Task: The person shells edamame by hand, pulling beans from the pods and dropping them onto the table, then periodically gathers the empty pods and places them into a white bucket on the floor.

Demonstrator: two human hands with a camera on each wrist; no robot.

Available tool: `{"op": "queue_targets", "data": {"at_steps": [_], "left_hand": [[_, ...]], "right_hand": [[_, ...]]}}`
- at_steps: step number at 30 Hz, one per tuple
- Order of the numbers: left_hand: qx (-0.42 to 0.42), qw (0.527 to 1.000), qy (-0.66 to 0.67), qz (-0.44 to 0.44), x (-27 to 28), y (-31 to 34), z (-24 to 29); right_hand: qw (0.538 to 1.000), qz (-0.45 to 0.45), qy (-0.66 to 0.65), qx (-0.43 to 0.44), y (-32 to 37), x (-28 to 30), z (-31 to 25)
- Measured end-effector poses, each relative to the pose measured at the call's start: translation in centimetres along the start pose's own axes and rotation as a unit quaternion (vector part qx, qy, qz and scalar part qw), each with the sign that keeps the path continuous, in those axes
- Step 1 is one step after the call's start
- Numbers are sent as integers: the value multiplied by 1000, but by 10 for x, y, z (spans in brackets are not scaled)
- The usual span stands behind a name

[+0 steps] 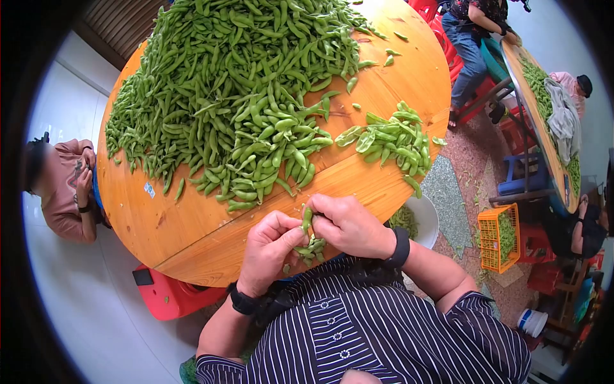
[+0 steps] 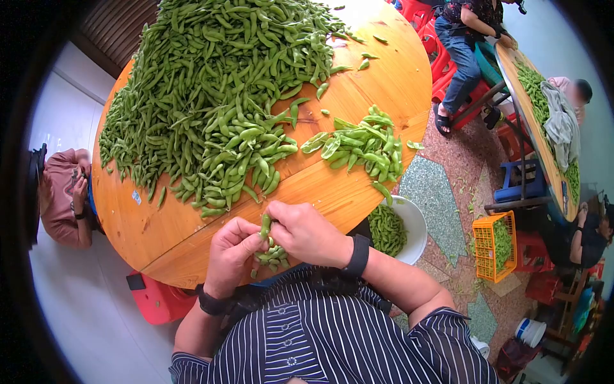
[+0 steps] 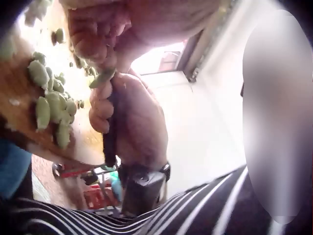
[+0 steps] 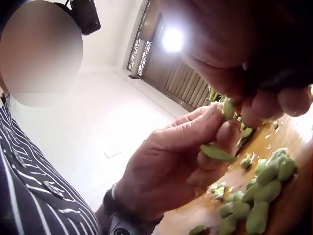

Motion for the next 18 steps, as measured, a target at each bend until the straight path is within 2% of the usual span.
{"op": "queue_targets", "data": {"at_steps": [1,5,7,8,9,10,13,14,15,16,18], "left_hand": [[33,998,53,-23,-2,0,-3],[43,983,157,-80,-13,-1,0],[-35,999,-15,30,-10,-1,15],[-35,999,-15,32,-8,0,14],[-136,972,-182,54,-6,2,28],[-232,907,-343,73,-10,6,39],[-246,913,-314,88,-9,4,37],[-245,913,-314,88,-9,5,39],[-133,973,-181,52,-4,0,28],[-17,999,-41,15,-5,-1,13],[-7,998,-55,8,-2,-2,6]], "right_hand": [[1000,-5,-14,-6,0,0,0],[993,-13,-104,-58,-1,-1,8],[995,1,-69,-70,0,2,10],[995,0,-69,-69,0,1,9],[997,5,-51,-52,0,1,3],[999,12,-32,-36,-1,1,-1],[999,-16,-17,-37,1,1,3],[999,-17,-17,-38,2,1,3],[999,-34,-19,-34,2,-1,2],[998,-51,-20,-30,2,-3,1],[998,-51,-18,-28,3,-6,3]]}}
Point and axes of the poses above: each hand's wrist, its own y-axis away from the middle knuckle, its own x-axis out of the back of the hand, z = x × y, the point moved 7 cm from there along -y, towards the middle knuckle, and after that the axes turned 13 degrees about -y, right-handed, at the moved point
